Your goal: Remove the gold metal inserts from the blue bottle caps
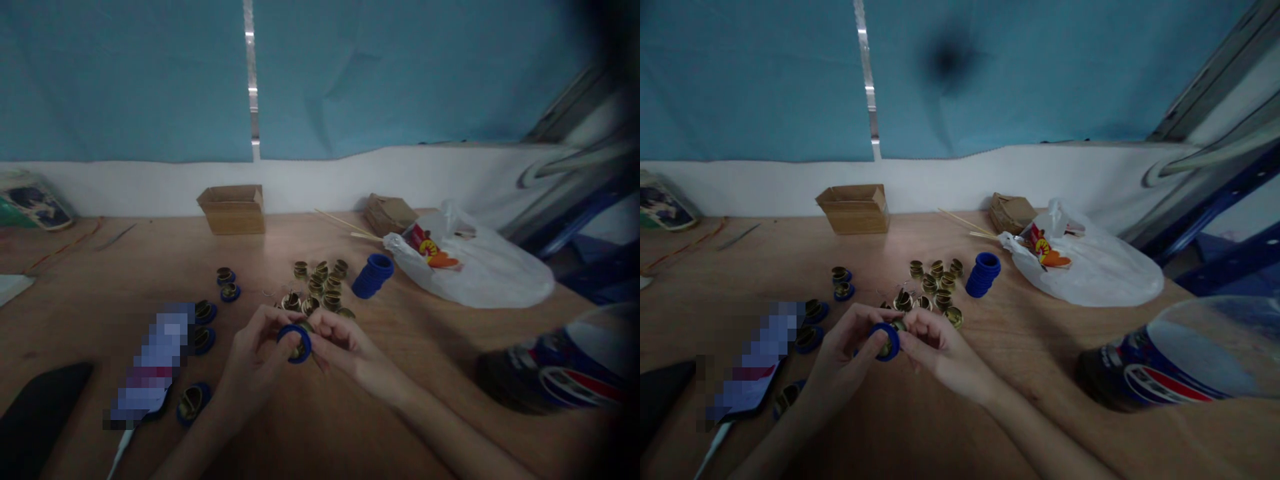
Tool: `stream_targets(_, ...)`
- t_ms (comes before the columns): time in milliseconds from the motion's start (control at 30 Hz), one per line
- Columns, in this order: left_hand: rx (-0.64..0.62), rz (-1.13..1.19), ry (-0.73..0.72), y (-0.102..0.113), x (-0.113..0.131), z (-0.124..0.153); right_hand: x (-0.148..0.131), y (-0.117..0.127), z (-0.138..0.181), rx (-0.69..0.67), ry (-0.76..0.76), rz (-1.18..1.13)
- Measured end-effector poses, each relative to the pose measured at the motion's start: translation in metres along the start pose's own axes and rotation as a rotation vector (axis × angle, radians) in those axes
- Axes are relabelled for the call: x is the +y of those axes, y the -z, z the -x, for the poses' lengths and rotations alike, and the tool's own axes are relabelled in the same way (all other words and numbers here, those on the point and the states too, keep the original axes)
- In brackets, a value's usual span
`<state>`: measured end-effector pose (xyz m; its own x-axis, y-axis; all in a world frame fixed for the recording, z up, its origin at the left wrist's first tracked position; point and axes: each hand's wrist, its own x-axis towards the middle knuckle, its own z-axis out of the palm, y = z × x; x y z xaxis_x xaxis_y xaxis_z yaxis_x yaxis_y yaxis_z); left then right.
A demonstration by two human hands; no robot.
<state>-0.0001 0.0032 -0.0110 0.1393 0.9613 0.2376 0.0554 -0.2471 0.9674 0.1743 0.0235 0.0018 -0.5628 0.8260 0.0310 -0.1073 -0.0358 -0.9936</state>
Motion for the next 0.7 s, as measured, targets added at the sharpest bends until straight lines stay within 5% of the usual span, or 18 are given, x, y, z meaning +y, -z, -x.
stream_targets(700, -0.003, -0.02, 0.034, -0.0002, 0.0002, 0.0002, -0.0006, 0.0008, -0.0012, 0.025, -0.028, 0.018)
